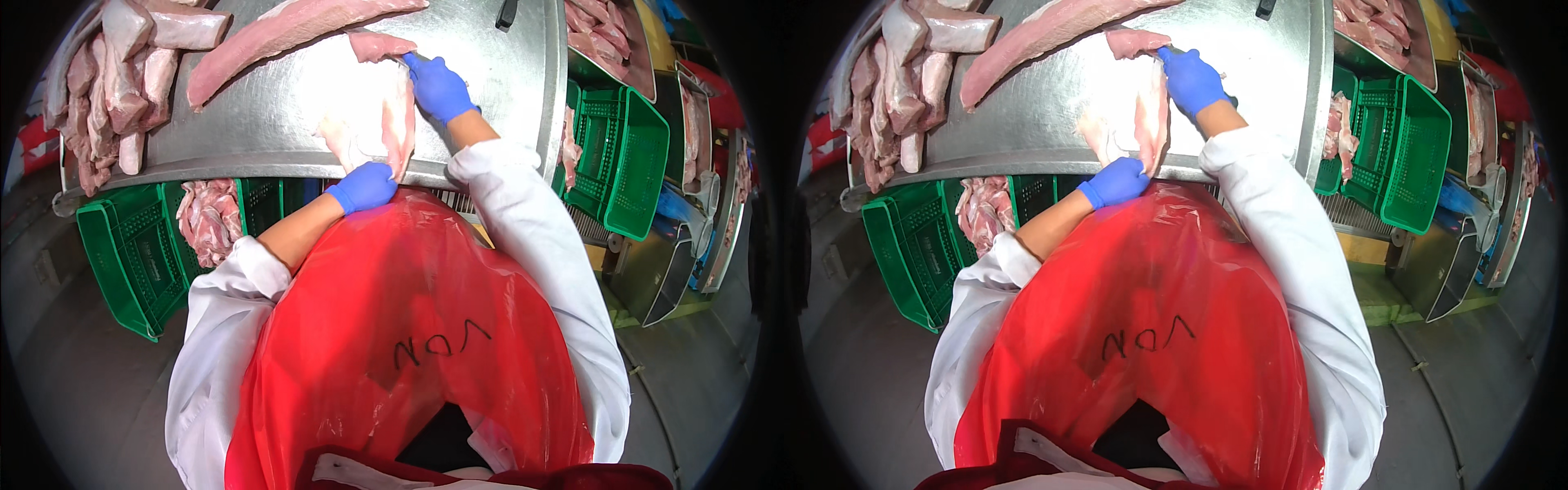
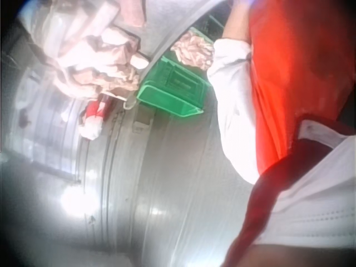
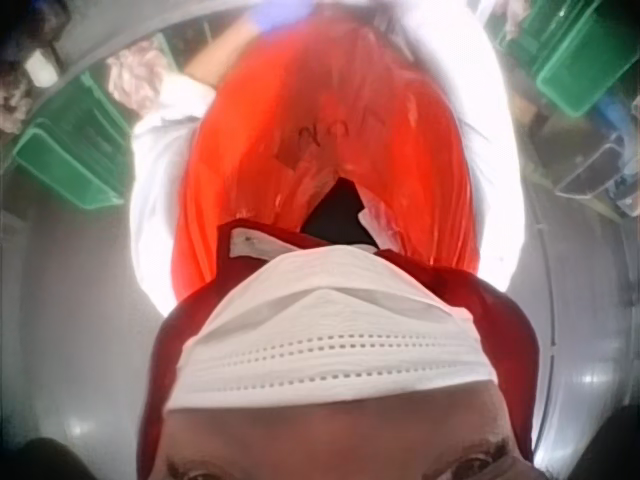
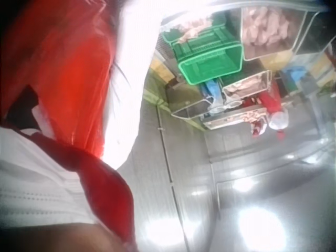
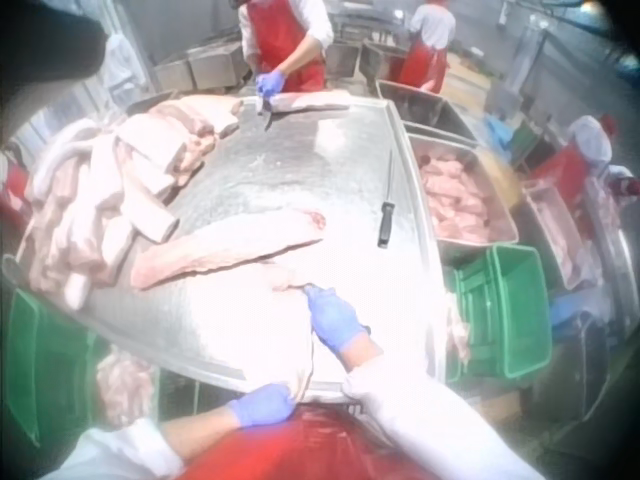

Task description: The person cuts large pieces of raw pork on a stainless steel table using a knife. They trim fat and separate lean meat, placing trimmed pieces into green crates. The person handles multiple cuts sequentially, adjusting pieces as needed.

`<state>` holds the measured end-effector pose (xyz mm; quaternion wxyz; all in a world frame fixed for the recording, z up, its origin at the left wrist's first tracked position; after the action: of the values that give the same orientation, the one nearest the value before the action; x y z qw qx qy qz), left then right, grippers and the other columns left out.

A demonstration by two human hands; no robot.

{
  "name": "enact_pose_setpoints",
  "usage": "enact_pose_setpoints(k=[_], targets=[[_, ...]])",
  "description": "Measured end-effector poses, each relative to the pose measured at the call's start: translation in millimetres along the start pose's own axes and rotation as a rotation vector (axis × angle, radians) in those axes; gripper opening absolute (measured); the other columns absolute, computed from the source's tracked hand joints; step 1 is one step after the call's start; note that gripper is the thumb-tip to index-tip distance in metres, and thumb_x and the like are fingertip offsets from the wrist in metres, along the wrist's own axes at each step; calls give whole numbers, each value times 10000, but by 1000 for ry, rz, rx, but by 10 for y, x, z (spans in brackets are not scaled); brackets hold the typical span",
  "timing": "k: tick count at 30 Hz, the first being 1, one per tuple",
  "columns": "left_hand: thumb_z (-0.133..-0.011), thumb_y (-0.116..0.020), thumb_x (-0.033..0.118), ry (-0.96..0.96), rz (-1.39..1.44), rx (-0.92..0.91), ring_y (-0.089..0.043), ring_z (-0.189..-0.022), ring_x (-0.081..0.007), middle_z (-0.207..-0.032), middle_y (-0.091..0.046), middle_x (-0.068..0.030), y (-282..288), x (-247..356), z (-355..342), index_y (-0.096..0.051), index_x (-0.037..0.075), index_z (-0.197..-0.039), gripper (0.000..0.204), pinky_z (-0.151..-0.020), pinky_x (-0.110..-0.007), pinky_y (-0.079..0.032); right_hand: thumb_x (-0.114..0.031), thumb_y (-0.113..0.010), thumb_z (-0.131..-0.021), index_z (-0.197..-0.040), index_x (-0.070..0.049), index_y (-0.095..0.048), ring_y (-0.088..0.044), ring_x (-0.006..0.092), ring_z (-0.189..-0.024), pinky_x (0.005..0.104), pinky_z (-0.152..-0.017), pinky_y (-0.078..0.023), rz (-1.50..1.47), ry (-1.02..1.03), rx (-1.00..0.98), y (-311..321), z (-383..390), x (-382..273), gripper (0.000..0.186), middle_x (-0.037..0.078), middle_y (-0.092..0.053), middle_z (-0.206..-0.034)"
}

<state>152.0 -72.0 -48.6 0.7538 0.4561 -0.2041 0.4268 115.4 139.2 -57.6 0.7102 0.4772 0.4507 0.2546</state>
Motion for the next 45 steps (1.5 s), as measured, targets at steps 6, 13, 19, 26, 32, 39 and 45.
enact_pose_setpoints(k=[6, 13, 19, 26, 32, 39, 45], targets=[[-934, -523, 200, 178, 165, 43, -653, -897, -251, -987, -689, -242, 254, -730, 836, -651, -44, -1094, 319, -835, -387, -499, -277, -510, -962, -1344, -275, -528, -630, 395, -972, 479, -871, -507, 15, 58, -91, 237, -413, 397, 383, 228, -630, -1022], [-971, -529, 181, -115, 228, 426, -600, -774, -203, -817, -621, -135, 1785, 9, 1128, -607, -30, -955, 226, -759, -348, -499, -355, -501, -994, -1179, -119, -617, -663, 193, -722, 335, -616, -524, -563, -155, -588, 540, -20, 408, 322, 103, -663, -841], [-973, -512, 93, -409, 363, 512, -587, -762, -112, -852, -618, -33, 2802, 1665, 1123, -610, -1, -901, 154, -703, -279, -475, -333, -522, -999, -1073, -54, -624, -560, 124, -503, 232, -429, -431, -1524, -642, -502, 811, 1316, 344, 306, 78, -601, -658], [-949, -532, 136, -918, 36, 366, -628, -819, -163, -885, -619, -77, 2835, 3806, 701, -562, -20, -1064, 196, -747, -278, -517, -420, -552, -974, -1064, -46, -615, -484, 120, -471, 242, -428, -367, -1738, -433, -367, 506, 1890, 76, 390, 60, -593, -694], [-962, -591, 269, -958, -224, 346, -633, -911, -262, -992, -672, -103, 3113, 3262, -498, -626, 38, -1150, 300, -846, -355, -512, -308, -489, -1027, -1163, -36, -563, -538, 133, -532, 252, -462, -442, -1676, -397, 1, 334, 2384, 590, 313, 71, -607, -767], [-926, -513, 232, -295, -443, 543, -538, -1041, -331, -1075, -615, -58, 1336, 605, -1282, -679, 179, -896, 177, -926, -489, -423, -384, -557, -971, -1065, -165, -624, -443, 129, -461, 258, -418, -404, -1637, -747, 490, 396, 3043, 1048, 248, -1, -547, -701], [-867, -597, 246, -163, -294, 513, -600, -972, -378, -1020, -598, -191, 1792, -693, -491, -662, 39, -949, 232, -853, -462, -504, -484, -536, -977, -1174, -127, -577, -529, 152, -473, 280, -401, -430, -1568, -790, 423, 172, 2794, 1162, 410, 42, -592, -701]])
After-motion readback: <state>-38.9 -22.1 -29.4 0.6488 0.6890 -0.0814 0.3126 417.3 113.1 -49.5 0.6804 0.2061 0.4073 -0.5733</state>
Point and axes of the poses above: each hand's wrist, its own z-axis away from the middle knuckle, its own y-axis out of the back of the hand, x = y × z, the point moved 8 cm from there along -z, towards the middle knuckle
